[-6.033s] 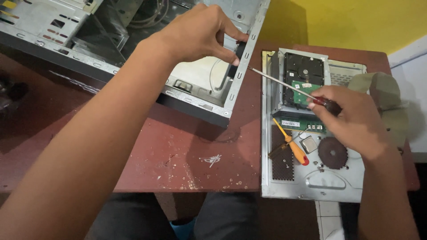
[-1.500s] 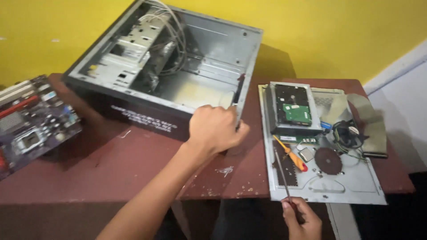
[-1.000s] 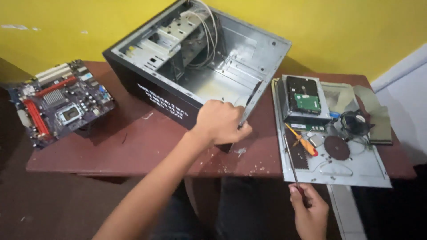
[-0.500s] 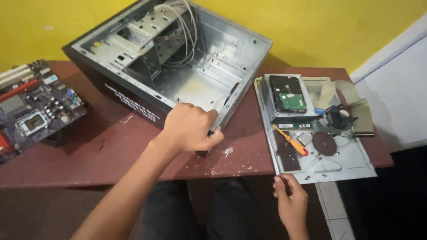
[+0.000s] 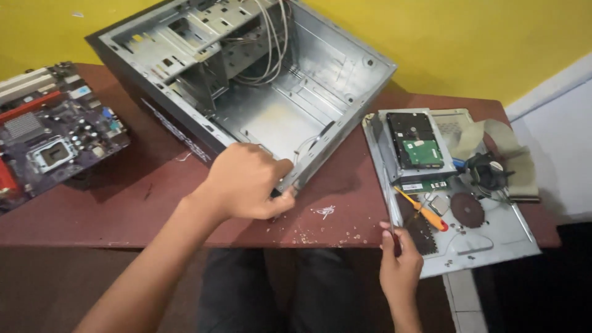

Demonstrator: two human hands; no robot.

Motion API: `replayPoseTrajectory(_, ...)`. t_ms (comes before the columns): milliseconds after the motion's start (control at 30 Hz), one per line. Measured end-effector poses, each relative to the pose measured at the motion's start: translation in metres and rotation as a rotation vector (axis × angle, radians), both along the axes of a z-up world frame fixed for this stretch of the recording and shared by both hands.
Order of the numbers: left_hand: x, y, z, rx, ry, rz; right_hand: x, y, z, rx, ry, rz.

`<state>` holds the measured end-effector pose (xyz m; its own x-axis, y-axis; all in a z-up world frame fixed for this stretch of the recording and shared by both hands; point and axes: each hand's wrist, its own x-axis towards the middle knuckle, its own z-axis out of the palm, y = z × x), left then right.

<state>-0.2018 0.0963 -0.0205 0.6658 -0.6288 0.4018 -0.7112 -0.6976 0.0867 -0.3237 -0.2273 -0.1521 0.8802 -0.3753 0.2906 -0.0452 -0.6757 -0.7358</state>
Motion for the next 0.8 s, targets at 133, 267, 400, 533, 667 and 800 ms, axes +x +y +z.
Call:
replayPoseTrajectory(133, 0.000, 0.002, 0.001, 0.019, 0.020, 0.007, 0.041, 0.018, 0.023, -0.027, 0.009, 0.053)
replayPoseTrajectory(267, -0.004, 0.001, 0.010, -0.076, 0.024, -0.033, 0.110, 0.035, 0.016, 0.427, -0.109, 0.154)
replayPoseTrajectory(400, -0.003, 0.001, 0.004, -0.073, 0.030, 0.001, 0.143, 0.029, 0.006, 0.656, -0.109, 0.166)
replayPoseTrajectory(533, -0.004, 0.002, 0.002, -0.054, 0.076, 0.001, 0.159, 0.019, -0.005, 0.546, -0.117, 0.143)
replayPoseTrajectory(667, -0.005, 0.002, 0.010, -0.016, 0.153, 0.049, 0.178, 0.012, -0.012, 0.569, -0.161, 0.160)
replayPoseTrajectory(800, -0.007, -0.002, 0.021, -0.017, 0.255, 0.091, 0.186, 0.007, -0.021, 0.594, -0.187, 0.168)
